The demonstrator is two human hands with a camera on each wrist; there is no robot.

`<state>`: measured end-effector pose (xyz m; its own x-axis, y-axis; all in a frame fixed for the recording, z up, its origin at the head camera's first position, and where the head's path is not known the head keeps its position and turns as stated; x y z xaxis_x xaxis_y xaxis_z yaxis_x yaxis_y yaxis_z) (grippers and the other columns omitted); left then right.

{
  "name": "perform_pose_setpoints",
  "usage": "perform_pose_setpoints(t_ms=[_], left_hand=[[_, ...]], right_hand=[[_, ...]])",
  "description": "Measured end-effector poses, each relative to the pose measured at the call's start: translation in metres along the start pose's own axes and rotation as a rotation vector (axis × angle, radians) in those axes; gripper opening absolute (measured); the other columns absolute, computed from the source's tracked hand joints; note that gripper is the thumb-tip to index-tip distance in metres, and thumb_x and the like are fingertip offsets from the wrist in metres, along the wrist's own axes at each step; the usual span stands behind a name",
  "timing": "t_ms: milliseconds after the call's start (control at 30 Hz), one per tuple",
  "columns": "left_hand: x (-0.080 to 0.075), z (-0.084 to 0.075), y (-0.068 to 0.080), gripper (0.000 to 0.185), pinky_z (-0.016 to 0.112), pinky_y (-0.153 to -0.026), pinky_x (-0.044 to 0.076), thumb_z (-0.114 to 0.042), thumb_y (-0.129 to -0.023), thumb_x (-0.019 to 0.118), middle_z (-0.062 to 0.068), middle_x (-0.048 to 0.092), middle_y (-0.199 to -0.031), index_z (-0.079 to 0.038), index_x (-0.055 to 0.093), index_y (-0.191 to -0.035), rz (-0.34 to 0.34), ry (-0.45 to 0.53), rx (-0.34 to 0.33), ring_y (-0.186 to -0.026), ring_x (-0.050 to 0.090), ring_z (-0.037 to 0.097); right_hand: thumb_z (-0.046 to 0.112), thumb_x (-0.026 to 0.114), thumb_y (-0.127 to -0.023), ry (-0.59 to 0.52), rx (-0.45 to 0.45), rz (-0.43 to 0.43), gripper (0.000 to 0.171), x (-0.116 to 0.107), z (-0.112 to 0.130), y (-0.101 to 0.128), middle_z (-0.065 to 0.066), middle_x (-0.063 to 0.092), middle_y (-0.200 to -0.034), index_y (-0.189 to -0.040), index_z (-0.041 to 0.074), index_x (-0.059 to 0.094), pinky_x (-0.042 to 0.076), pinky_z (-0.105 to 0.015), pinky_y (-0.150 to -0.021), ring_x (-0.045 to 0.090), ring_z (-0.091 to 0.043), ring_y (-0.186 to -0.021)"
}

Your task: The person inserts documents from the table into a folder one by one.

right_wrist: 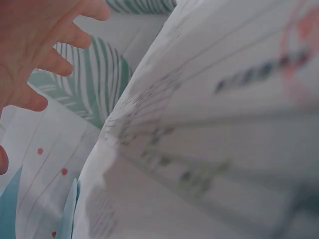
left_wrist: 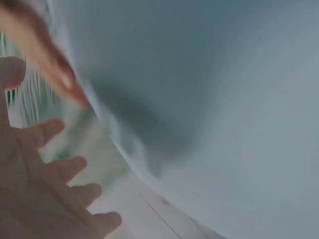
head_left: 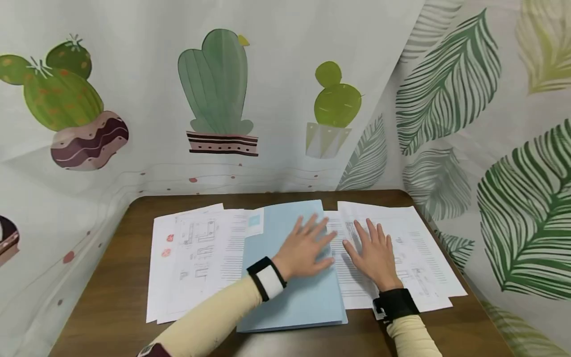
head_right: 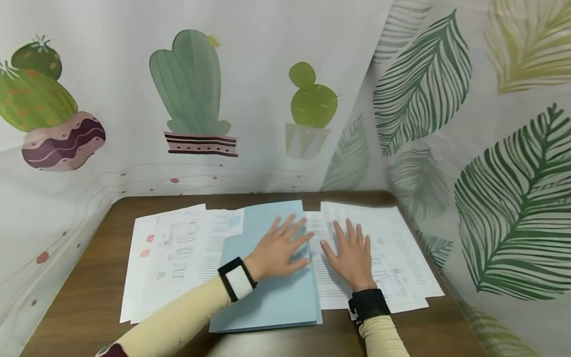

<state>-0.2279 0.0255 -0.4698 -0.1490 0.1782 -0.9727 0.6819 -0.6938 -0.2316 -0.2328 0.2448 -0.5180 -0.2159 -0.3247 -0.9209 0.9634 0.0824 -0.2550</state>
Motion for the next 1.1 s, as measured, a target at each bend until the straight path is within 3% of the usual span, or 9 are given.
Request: perform_pose_setpoints(t_ms=[100,233,433,600,667,800,900,1100], left_hand=[[0.008,-0.020,-0.014,0.060,0.060,-0.120,0.022,-0.063,-0.100,0.050,0.009,0.034,-0.165,-0.027,0.057,-0.148,0.106,-0.036,0.090,-0.155,0.023,0.035],[0.015,-0.023,-0.011,0.056,0.057,-0.120,0.025,-0.066,-0.097,0.055,0.006,0.038,-0.164,-0.028,0.066,-0.137,0.212,-0.074,0.111,-0.154,0.026,0.033],[0.006,-0.021,-0.010,0.058,0.056,-0.119,0.027,-0.067,-0.097,0.055,0.006,0.042,-0.161,-0.026,0.066,-0.136,0.233,-0.084,0.137,-0.154,0.026,0.033],[-0.033,-0.013,-0.007,0.056,0.058,-0.120,0.025,-0.063,-0.100,0.053,0.010,0.041,-0.161,-0.022,0.066,-0.135,0.117,0.013,0.166,-0.154,0.025,0.037],[-0.053,-0.003,0.002,0.051,0.059,-0.120,0.024,-0.060,-0.100,0.056,0.011,0.043,-0.160,-0.020,0.068,-0.129,0.049,0.072,0.163,-0.154,0.025,0.037],[-0.090,0.018,0.026,0.038,0.062,-0.118,0.025,-0.052,-0.099,0.064,0.013,0.047,-0.156,-0.019,0.069,-0.115,-0.103,0.199,0.155,-0.153,0.026,0.036],[-0.114,0.034,0.048,0.032,0.062,-0.116,0.029,-0.048,-0.098,0.068,0.014,0.051,-0.153,-0.018,0.068,-0.110,-0.209,0.264,0.150,-0.152,0.030,0.035],[-0.149,0.071,0.093,0.027,0.052,-0.116,0.034,-0.040,-0.096,0.070,0.011,0.054,-0.150,-0.015,0.068,-0.105,-0.332,0.344,0.076,-0.150,0.035,0.032]], right_hand=[[0.059,0.054,-0.100,0.019,0.016,0.001,0.076,0.000,-0.009,0.002,-0.026,0.028,-0.163,-0.158,0.012,0.041,0.015,-0.076,-0.112,0.018,-0.055,-0.149],[0.059,0.055,-0.099,0.028,0.017,0.016,0.076,0.005,-0.006,0.004,-0.025,0.028,-0.164,-0.157,0.012,0.042,0.016,-0.076,-0.112,0.018,-0.055,-0.150],[0.058,0.056,-0.099,0.011,-0.012,0.013,0.075,0.004,0.001,0.004,-0.025,0.029,-0.163,-0.157,0.013,0.042,0.017,-0.075,-0.112,0.019,-0.055,-0.150],[0.048,0.064,-0.098,-0.010,-0.121,-0.018,0.072,0.001,0.027,0.002,-0.027,0.032,-0.162,-0.157,0.013,0.043,0.023,-0.075,-0.110,0.023,-0.055,-0.148],[0.042,0.068,-0.096,-0.016,-0.188,-0.005,0.073,0.006,0.046,0.003,-0.027,0.033,-0.161,-0.157,0.012,0.043,0.027,-0.075,-0.109,0.027,-0.056,-0.146],[0.037,0.075,-0.090,-0.033,-0.305,0.093,0.080,0.018,0.081,0.006,-0.028,0.034,-0.160,-0.158,0.012,0.041,0.033,-0.072,-0.107,0.032,-0.057,-0.144],[0.039,0.078,-0.089,-0.047,-0.357,0.194,0.083,0.027,0.100,0.011,-0.028,0.033,-0.160,-0.158,0.012,0.041,0.032,-0.068,-0.111,0.031,-0.055,-0.145],[0.054,0.072,-0.092,-0.065,-0.357,0.327,0.081,0.041,0.118,0.016,-0.028,0.032,-0.162,-0.155,0.011,0.046,0.028,-0.064,-0.115,0.027,-0.052,-0.148]])
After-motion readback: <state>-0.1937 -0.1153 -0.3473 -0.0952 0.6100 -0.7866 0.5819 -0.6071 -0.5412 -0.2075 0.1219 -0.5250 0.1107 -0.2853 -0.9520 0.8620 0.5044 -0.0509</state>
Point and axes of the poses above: each hand's wrist, its own y-axis away from the middle knuckle, its own x-axis out of the palm, z = x × y, the point moved 4 cm from there along -y, towards the middle knuckle
